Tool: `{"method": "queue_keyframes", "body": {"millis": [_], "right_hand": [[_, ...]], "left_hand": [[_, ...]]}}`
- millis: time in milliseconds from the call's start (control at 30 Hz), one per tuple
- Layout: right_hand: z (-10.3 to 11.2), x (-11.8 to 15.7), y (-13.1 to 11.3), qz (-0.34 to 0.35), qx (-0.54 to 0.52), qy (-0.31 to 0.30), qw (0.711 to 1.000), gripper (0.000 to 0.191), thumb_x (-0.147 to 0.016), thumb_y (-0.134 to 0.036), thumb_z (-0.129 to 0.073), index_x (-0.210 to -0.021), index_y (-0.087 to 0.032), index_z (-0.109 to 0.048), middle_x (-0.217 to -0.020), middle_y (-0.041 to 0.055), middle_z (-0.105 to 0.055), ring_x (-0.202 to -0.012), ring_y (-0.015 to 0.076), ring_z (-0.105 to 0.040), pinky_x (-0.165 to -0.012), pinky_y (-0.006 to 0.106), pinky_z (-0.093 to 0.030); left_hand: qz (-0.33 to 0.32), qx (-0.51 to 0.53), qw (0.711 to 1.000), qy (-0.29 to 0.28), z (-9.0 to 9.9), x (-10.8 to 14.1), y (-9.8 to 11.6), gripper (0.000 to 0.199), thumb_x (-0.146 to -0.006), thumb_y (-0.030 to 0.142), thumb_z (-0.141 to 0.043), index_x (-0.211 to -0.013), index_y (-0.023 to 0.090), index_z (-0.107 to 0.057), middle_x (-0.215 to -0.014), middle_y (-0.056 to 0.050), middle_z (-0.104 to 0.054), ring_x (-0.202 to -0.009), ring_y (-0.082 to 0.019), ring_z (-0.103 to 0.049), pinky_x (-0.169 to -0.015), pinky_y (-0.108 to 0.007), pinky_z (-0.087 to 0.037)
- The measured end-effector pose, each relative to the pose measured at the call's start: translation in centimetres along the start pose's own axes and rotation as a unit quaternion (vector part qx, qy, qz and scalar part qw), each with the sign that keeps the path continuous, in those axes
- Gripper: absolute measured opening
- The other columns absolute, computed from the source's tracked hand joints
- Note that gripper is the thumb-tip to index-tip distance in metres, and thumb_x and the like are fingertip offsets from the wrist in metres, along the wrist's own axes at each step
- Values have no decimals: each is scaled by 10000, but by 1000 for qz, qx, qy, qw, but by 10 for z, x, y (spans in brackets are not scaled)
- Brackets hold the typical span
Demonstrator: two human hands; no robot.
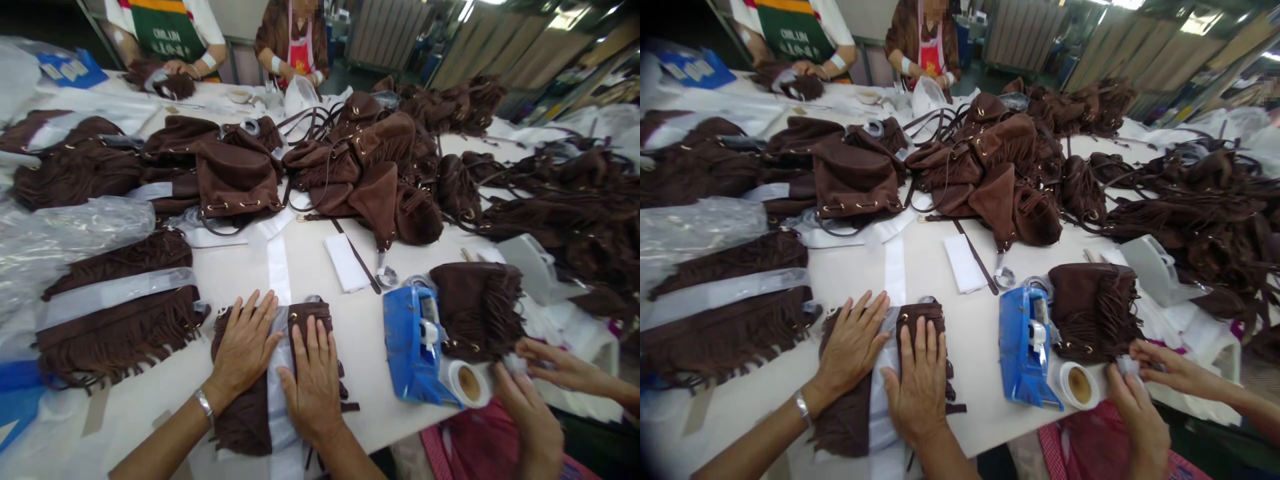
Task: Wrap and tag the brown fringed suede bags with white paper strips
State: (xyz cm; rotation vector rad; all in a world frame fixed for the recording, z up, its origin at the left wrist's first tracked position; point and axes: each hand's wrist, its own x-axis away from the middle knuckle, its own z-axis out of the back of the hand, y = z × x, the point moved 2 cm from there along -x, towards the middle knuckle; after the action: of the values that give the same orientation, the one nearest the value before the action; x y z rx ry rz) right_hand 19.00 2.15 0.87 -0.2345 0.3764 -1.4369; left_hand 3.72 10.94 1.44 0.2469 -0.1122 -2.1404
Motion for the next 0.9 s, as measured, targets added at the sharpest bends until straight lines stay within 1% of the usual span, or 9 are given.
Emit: {"method": "queue_keyframes", "body": {"millis": [167,267,367,467,533,633,700,767,900], "right_hand": [[-1,-2,0,2,-9,10,1000,696,-981,-441,-476,-1579,-206,-208,-1658,119,-64,-1516,352,-83,-1201,618,-137],[8,1,4,18,-34,24,999,658,-1008,-427,-419,-1578,-185,-199,-1653,118,-122,-1519,320,-98,-1204,588,-185],[26,10,9,23,-63,53,996,587,-1039,-353,-324,-1577,-165,-185,-1640,107,-191,-1522,266,-115,-1206,533,-238],[33,22,11,31,-44,59,997,585,-1034,-332,-349,-1574,-164,-200,-1647,109,-158,-1525,284,-83,-1210,554,-209],[29,28,11,33,-27,41,998,596,-1028,-325,-375,-1575,-163,-201,-1651,116,-133,-1525,301,-63,-1205,569,-208],[15,34,14,22,-19,22,999,604,-1027,-317,-384,-1580,-178,-183,-1656,110,-106,-1525,305,-52,-1197,574,-224],[8,36,17,23,-18,19,999,613,-1025,-317,-393,-1583,-194,-173,-1660,101,-80,-1525,306,-50,-1197,574,-223],[3,37,20,26,-18,19,999,624,-1020,-311,-403,-1585,-199,-164,-1661,100,-59,-1525,309,-48,-1201,575,-214],[1,37,23,28,-20,13,999,646,-1009,-294,-416,-1588,-195,-147,-1661,105,-49,-1524,314,-50,-1204,583,-201]], "left_hand": [[3,35,999,0,-6,-1,-5,589,-1008,400,-366,-1527,129,-298,-1606,-108,-314,-1508,-314,-190,-1237,-578,-84],[-6,38,999,10,2,2,-4,567,-1015,401,-354,-1518,142,-318,-1595,-101,-344,-1497,-293,-236,-1240,-556,-111],[-2,44,999,27,21,20,7,565,-1033,381,-303,-1551,174,-215,-1612,-77,-312,-1509,-243,-210,-1242,-519,-158],[-5,53,998,18,32,51,24,594,-1035,379,-298,-1571,222,-95,-1636,-52,-252,-1518,-220,-175,-1243,-505,-162],[-9,40,999,6,28,71,33,645,-1022,419,-339,-1574,216,-73,-1641,-66,-234,-1522,-249,-156,-1240,-531,-141],[-8,6,1000,12,11,91,34,712,-1001,460,-385,-1573,164,-83,-1631,-117,-247,-1520,-298,-149,-1233,-564,-114],[-13,-4,1000,21,0,97,30,735,-990,474,-403,-1570,138,-104,-1627,-138,-250,-1518,-317,-152,-1232,-569,-107],[-19,-3,999,25,-7,99,27,736,-986,476,-405,-1567,123,-123,-1628,-144,-248,-1517,-326,-150,-1231,-568,-112],[-23,7,999,27,-8,99,23,719,-988,470,-392,-1564,115,-149,-1627,-141,-254,-1516,-330,-146,-1230,-564,-119]]}}
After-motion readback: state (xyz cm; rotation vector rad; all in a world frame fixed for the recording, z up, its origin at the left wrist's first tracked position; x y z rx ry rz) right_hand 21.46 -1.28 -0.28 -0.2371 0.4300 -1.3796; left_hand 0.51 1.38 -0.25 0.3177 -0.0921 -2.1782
